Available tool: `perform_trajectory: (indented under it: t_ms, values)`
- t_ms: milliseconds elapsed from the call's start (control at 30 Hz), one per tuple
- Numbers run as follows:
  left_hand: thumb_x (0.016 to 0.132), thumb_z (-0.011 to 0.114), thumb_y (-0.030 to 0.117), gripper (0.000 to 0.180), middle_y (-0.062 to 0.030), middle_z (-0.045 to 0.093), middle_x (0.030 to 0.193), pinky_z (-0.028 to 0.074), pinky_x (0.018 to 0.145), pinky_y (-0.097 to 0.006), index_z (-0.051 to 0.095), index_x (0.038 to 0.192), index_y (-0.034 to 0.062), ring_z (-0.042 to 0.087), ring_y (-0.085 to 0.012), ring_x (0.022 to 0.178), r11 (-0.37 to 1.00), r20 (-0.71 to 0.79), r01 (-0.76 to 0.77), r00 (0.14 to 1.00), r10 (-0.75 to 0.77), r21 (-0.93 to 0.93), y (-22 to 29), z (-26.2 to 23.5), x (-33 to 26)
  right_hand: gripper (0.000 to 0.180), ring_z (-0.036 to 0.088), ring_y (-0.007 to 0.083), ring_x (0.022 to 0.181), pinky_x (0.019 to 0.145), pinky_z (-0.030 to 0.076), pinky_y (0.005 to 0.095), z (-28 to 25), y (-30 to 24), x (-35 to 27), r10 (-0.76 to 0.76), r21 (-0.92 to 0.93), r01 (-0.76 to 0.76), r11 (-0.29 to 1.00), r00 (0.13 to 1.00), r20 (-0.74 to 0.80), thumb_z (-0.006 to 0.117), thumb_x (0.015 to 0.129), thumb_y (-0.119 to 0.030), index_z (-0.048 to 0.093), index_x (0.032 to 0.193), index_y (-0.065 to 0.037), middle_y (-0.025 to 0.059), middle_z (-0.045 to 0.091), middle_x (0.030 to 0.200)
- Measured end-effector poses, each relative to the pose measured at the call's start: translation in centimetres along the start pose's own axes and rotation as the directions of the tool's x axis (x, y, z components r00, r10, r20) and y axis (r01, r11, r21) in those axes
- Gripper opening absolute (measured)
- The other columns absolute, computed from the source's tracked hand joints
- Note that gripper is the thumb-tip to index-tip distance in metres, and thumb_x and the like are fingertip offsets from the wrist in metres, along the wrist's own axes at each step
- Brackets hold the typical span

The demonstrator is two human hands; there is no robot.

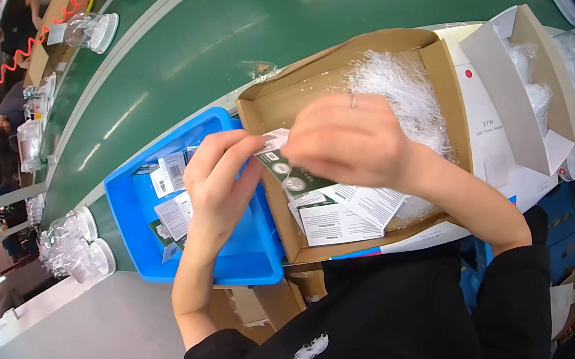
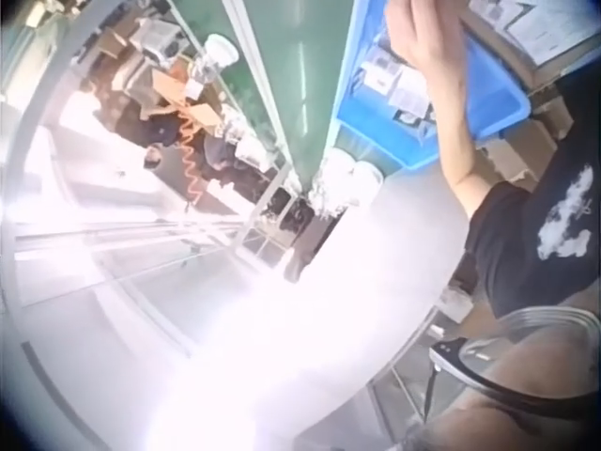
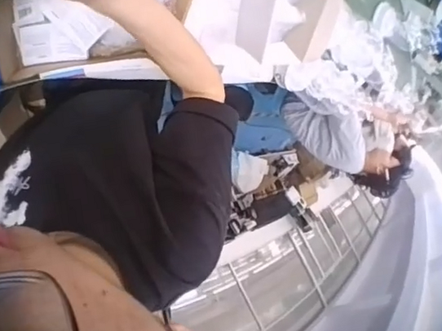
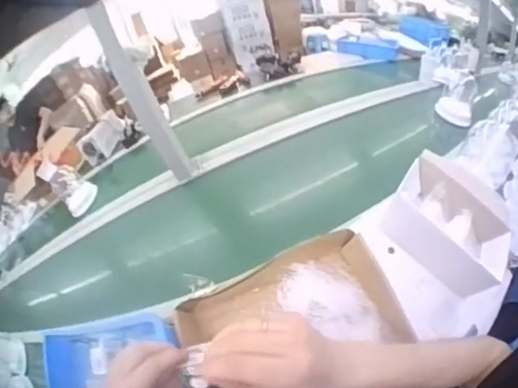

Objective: Placing green packets and product information into clear plastic domes on an assembly line.

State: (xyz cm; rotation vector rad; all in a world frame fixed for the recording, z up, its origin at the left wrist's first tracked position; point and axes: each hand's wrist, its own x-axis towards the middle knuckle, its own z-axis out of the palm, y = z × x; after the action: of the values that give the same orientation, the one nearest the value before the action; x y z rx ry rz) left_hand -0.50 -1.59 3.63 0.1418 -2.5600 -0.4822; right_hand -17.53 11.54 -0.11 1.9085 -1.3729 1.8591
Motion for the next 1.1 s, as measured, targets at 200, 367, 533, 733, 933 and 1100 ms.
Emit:
perform_trajectory:
  t_ms: [200,367,533,733,933,1100]
  values:
    - [0.072,0.067,-0.008,0.029,-0.0121,0.068,0.099,0.052,0.072,-0.028,0.059,0.1,-0.0012,0.066,-0.0228,0.084,0.951,0.081,0.254,0.966,-0.244,-0.174,0.5,0.3,-0.3,0.015,0.064,0.0172,0.077,0.055,0.05,0.0267,1.4,-0.9,-0.4,-0.19,-0.074,0.196,0.978,0.978,0.083,0.072,0.07,-0.011,0.065,0.084,-0.009,0.002,0.062,0.087]
    - [0.088,0.055,-0.004,0.026,-0.0093,0.068,0.101,0.051,0.082,-0.026,0.057,0.114,-0.0046,0.065,-0.015,0.092,0.637,0.245,0.514,0.851,-0.465,-0.574,-0.2,0.2,-1.1,0.017,0.063,0.0191,0.084,0.063,0.052,0.029,1.3,-0.4,-0.5,-0.121,-0.154,0.14,0.978,0.985,0.125,0.071,0.068,-0.01,0.065,0.085,-0.008,0.0022,0.061,0.091]
    - [0.096,0.045,0.028,0.043,-0.012,0.062,0.115,0.05,0.09,-0.032,0.055,0.123,-0.0042,0.061,-0.0184,0.104,0.423,0.335,0.575,0.788,-0.517,-0.7,-1.4,-0.1,-1.8,0.019,0.063,0.0212,0.087,0.067,0.054,0.0305,0.7,0.3,-0.4,-0.03,-0.197,0.043,0.979,0.997,0.069,0.071,0.067,-0.009,0.066,0.085,-0.006,0.0035,0.061,0.094]
    - [0.091,0.048,0.051,0.066,-0.0137,0.059,0.121,0.049,0.09,-0.037,0.048,0.13,-0.0013,0.059,-0.023,0.108,0.119,0.397,0.483,0.817,-0.418,-0.868,-1.7,0.9,-3.7,0.023,0.062,0.0213,0.085,0.065,0.053,0.0312,1.1,0.0,-0.9,0.015,-0.155,0.004,0.988,0.993,0.117,0.076,0.065,-0.009,0.067,0.086,-0.006,0.0039,0.06,0.09]
    - [0.102,0.044,0.025,0.038,-0.0074,0.064,0.107,0.047,0.081,-0.026,0.056,0.125,-0.0025,0.058,-0.012,0.094,0.503,0.291,0.517,0.839,-0.461,-0.693,-0.8,1.0,-1.9,0.019,0.061,0.0202,0.085,0.063,0.051,0.0291,1.0,-0.6,-0.6,0.122,0.038,-0.123,0.992,0.992,0.037,0.077,0.07,-0.008,0.068,0.087,-0.005,0.0024,0.058,0.085]
    - [0.097,0.056,0.014,0.028,-0.0063,0.066,0.103,0.048,0.078,-0.022,0.06,0.119,-0.0034,0.059,-0.0084,0.09,0.486,0.175,0.544,0.769,-0.615,-0.684,0.1,0.8,-1.0,0.008,0.065,0.0186,0.074,0.059,0.049,0.0258,-0.4,-1.7,0.0,0.464,0.288,-0.444,0.849,0.886,0.0,0.07,0.083,-0.004,0.068,0.09,-0.003,0.0082,0.067,0.082]
